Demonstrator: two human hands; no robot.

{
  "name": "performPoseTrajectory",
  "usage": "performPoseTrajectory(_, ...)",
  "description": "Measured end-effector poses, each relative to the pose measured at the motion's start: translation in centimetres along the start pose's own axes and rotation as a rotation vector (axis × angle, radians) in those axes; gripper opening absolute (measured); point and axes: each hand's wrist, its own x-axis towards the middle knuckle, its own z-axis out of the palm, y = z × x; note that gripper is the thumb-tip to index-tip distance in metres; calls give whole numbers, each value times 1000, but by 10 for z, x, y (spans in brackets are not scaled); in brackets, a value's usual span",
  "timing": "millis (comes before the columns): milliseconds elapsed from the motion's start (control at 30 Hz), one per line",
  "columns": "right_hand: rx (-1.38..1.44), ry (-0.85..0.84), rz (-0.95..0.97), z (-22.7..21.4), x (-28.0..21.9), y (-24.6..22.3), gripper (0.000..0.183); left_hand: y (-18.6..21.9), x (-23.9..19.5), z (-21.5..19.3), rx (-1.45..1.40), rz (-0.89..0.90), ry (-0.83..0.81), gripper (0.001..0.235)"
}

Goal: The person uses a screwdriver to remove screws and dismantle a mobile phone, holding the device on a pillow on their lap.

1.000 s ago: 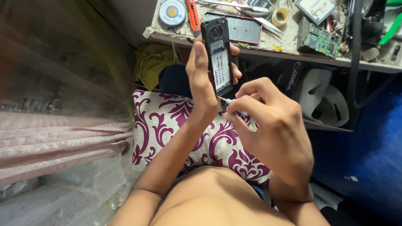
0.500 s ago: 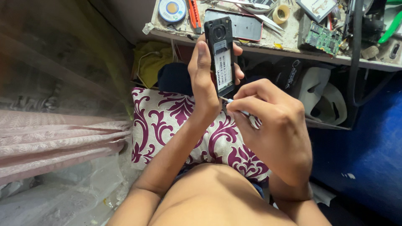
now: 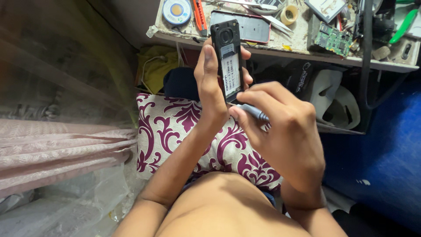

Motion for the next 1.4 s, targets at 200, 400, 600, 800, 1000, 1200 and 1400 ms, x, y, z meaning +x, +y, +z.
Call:
performPoseTrajectory(200, -25, 38, 5, 1, -3, 3, 17, 5, 3, 3, -21, -9, 7, 57)
performPoseTrajectory(400, 4, 3, -65, -3, -2, 0, 27, 8, 3, 5, -7, -3, 3, 57)
performPoseTrajectory(600, 28, -4, -95, -3, 1, -1, 44, 5, 1, 0, 28, 22, 9, 58)
performPoseTrajectory(800, -5, 20, 79, 0, -2, 0, 35, 3, -5, 2, -8, 21, -20, 60)
performPoseTrajectory(1000, -54, -1, 62, 0, -8, 6, 15, 5, -5, 4, 6, 9, 3, 60)
performPoseTrajectory(1200, -5, 9, 13, -1, -10, 2, 16, 3, -5, 2, 13, 28, -17, 58)
performPoseTrajectory(1400, 0, -21, -129, -1, -8, 5, 20, 4, -4, 2, -14, 3, 1, 56)
